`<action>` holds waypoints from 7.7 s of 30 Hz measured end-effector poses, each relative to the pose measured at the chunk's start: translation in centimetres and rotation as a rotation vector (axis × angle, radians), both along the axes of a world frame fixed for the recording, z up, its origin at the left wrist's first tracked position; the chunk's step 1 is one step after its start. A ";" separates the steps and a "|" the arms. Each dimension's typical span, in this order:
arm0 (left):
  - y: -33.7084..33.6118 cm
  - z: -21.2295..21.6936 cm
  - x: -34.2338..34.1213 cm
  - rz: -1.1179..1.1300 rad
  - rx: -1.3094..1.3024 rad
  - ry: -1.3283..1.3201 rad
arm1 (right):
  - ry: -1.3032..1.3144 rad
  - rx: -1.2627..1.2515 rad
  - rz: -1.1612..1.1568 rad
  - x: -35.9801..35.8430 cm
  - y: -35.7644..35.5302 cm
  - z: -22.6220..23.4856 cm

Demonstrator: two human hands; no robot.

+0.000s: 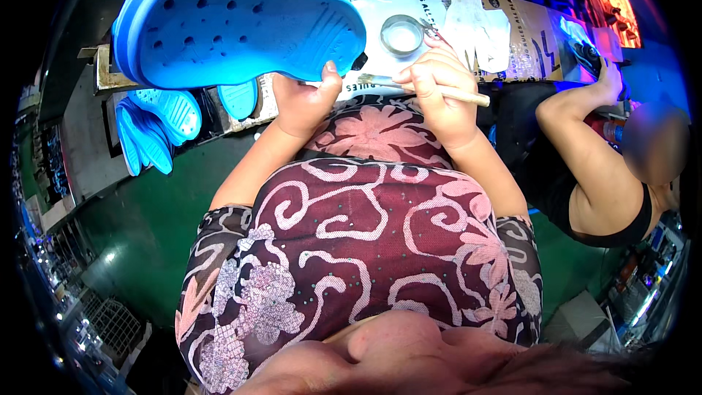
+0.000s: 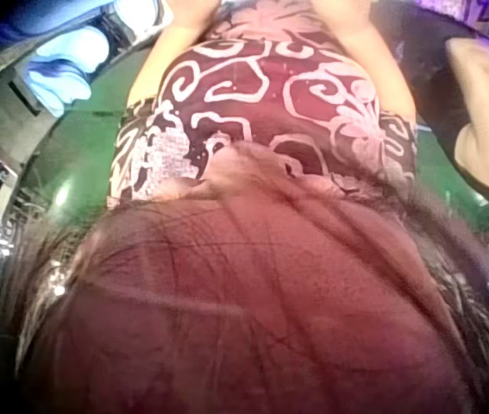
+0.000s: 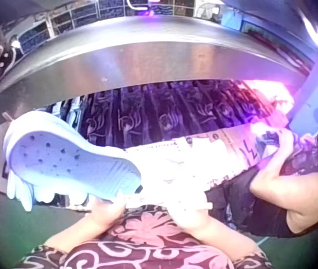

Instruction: The person takes shoe soles, coats their surfaces with liquid using a brush, and places the soles onto an upper conveyor.

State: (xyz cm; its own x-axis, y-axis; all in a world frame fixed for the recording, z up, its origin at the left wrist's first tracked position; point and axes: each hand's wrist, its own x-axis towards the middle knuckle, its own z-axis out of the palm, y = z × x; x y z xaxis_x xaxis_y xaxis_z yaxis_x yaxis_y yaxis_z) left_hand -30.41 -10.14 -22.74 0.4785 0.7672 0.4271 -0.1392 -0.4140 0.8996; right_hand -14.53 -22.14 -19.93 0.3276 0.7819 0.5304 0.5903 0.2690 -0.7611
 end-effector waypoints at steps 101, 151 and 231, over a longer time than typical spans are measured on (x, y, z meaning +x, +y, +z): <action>4.7 0.0 -6.1 -0.004 -0.335 0.199 | -0.107 0.046 0.033 -4.3 7.0 -1.8; 6.0 3.4 -5.2 0.010 -0.110 0.175 | 0.436 -0.055 -0.124 -2.4 3.5 -2.3; 31.1 6.2 -53.2 0.372 -0.707 0.408 | -0.065 -0.774 0.526 -43.4 38.7 -0.7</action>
State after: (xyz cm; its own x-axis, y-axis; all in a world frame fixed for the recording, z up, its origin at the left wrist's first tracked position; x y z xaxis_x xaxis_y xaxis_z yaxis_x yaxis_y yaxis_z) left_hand -83.60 20.97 -16.59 0.1573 0.9224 -0.3529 0.2802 0.3010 0.9115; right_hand -57.96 16.53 -20.63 -0.1800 0.9642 -0.1945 0.5845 -0.0542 -0.8096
